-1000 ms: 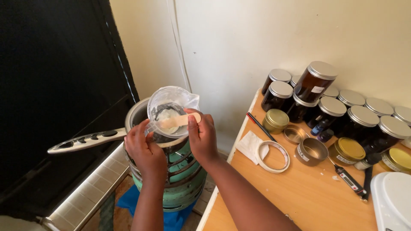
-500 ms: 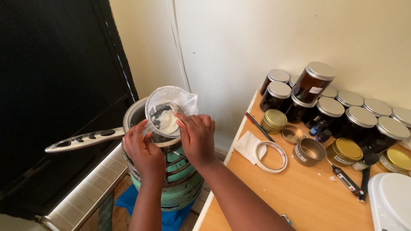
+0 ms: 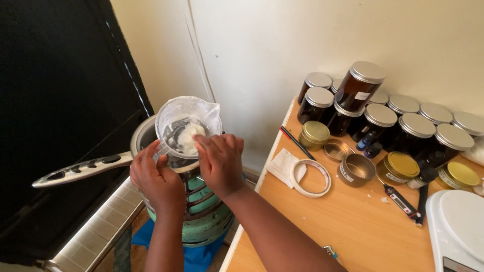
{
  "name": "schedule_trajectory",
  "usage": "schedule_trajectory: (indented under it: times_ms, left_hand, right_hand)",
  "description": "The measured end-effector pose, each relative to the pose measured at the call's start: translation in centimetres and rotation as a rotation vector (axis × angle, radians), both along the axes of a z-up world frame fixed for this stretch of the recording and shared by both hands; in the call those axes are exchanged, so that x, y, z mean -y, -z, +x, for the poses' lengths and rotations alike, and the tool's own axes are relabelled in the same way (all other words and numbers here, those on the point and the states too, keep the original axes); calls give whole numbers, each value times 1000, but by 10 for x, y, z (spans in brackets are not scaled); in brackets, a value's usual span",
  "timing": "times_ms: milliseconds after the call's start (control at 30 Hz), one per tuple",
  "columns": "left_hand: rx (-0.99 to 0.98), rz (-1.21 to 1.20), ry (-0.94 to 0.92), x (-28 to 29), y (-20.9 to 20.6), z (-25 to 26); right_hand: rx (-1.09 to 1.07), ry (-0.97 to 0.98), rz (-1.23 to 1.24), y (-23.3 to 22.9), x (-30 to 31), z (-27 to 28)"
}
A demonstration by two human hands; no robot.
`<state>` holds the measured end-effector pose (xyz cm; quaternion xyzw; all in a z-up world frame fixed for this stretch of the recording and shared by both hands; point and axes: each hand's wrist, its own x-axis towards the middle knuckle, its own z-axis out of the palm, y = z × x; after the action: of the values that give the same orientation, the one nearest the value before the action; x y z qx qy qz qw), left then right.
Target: Stirring solid wax or butter in a pitcher using a wooden stick over a double boiler on a gas stove to melt it.
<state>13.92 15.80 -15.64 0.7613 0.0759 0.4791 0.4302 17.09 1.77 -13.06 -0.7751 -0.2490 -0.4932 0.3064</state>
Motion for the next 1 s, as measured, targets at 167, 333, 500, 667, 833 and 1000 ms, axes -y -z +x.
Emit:
schedule_trajectory:
  times_ms: [167,333,500,667,833,1000]
  left_hand:
    - [0,14,0,4,-5,-1]
    - [15,1,-7,4,-5,-3]
    - [9,23,-17,3,-5,-2]
    - [20,17,-10,4,-4,-4]
    - [36,45,-26,0,2,0]
    - [50,48,-26,1,0,-1]
  right_hand:
    - [-73,31,-2,-8,0,-7]
    - [-172,-66,212,-9,1,-2]
    - [-139,-63,355,-13,5,-2]
    - [-130,18,199,-9,2,-5]
    - [-153,-77,132,-10,-2,-7]
    - [-130,-371,298,-9,-3,1]
